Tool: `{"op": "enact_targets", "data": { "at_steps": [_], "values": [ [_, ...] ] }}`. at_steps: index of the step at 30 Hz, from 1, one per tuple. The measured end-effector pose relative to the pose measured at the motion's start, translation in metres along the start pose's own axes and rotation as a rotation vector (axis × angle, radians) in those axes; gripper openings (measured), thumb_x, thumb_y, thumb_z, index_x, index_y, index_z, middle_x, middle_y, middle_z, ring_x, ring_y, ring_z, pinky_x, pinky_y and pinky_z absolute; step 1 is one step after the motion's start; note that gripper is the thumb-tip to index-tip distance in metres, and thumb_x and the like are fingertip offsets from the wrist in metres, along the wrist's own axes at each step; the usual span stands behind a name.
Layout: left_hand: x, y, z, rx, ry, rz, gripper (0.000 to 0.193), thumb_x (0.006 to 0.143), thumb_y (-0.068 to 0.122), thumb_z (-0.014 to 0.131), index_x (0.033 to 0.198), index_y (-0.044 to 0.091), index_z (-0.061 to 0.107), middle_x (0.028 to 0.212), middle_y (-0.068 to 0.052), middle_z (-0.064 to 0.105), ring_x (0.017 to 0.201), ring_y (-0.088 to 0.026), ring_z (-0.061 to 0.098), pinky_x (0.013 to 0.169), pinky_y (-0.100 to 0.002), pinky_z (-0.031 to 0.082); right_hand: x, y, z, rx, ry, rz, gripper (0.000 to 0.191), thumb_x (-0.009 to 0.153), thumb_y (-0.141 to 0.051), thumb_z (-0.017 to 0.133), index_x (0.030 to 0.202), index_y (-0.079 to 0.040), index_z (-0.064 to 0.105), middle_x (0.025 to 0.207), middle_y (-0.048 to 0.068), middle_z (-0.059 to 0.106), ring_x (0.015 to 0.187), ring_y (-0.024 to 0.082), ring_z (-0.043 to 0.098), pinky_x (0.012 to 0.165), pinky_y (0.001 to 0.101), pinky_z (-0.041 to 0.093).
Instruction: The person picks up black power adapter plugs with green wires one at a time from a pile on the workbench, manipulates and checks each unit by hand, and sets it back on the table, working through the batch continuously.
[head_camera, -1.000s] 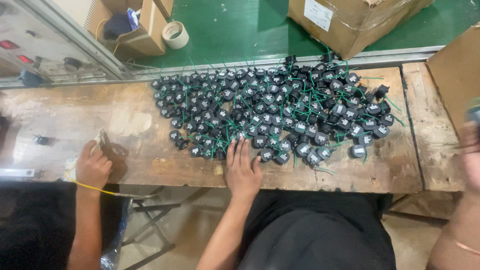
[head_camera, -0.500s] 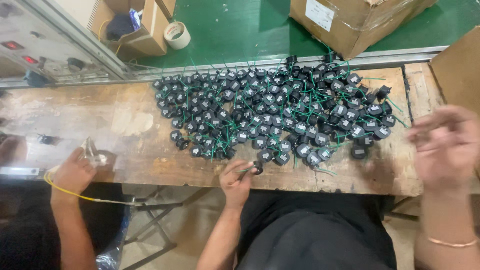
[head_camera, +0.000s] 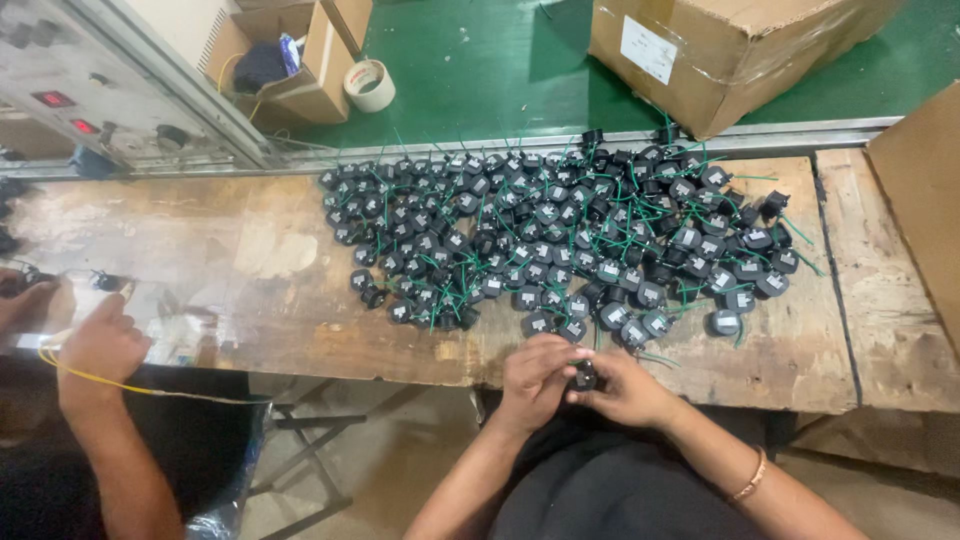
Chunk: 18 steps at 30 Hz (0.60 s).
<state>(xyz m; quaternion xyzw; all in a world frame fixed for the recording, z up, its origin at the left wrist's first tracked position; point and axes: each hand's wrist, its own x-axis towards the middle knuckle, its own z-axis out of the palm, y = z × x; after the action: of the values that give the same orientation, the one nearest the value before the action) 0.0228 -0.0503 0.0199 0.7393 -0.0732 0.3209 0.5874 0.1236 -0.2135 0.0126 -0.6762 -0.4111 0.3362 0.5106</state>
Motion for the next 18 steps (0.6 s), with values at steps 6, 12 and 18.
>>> {"op": "enact_targets", "data": {
  "at_steps": [6, 12, 18],
  "values": [
    [-0.013, -0.013, -0.015, -0.069, -0.13, 0.024, 0.025, 0.076, 0.0, 0.084, 0.095, 0.01, 0.071, 0.112, -0.008, 0.076, 0.116, -0.027, 0.067, 0.103, -0.037, 0.053, -0.001, 0.01, 0.001, -0.241, 0.032, -0.144, 0.037, 0.078, -0.017, 0.085, 0.108, -0.005, 0.067, 0.085, 0.012, 0.07, 0.073, 0.021, 0.065, 0.063, 0.0332, 0.051],
    [-0.023, -0.026, 0.011, -0.313, 0.056, -0.255, 0.024, 0.084, -0.003, 0.083, 0.089, 0.009, 0.062, 0.1, -0.006, 0.072, 0.102, -0.018, 0.068, 0.092, -0.033, 0.055, -0.002, 0.004, 0.007, -0.352, 0.044, -0.015, 0.041, 0.071, -0.02, 0.093, 0.104, -0.008, 0.071, 0.083, 0.014, 0.071, 0.073, 0.03, 0.069, 0.065, 0.0404, 0.053],
    [0.007, -0.016, -0.021, 0.289, 0.084, -0.057, 0.027, 0.077, 0.002, 0.082, 0.103, 0.006, 0.074, 0.111, -0.009, 0.072, 0.104, -0.026, 0.071, 0.089, -0.034, 0.057, -0.002, 0.014, -0.002, -0.088, 0.153, -0.286, 0.026, 0.078, -0.006, 0.083, 0.1, -0.006, 0.069, 0.104, 0.009, 0.078, 0.101, 0.026, 0.078, 0.091, 0.0357, 0.059]
  ]
}}
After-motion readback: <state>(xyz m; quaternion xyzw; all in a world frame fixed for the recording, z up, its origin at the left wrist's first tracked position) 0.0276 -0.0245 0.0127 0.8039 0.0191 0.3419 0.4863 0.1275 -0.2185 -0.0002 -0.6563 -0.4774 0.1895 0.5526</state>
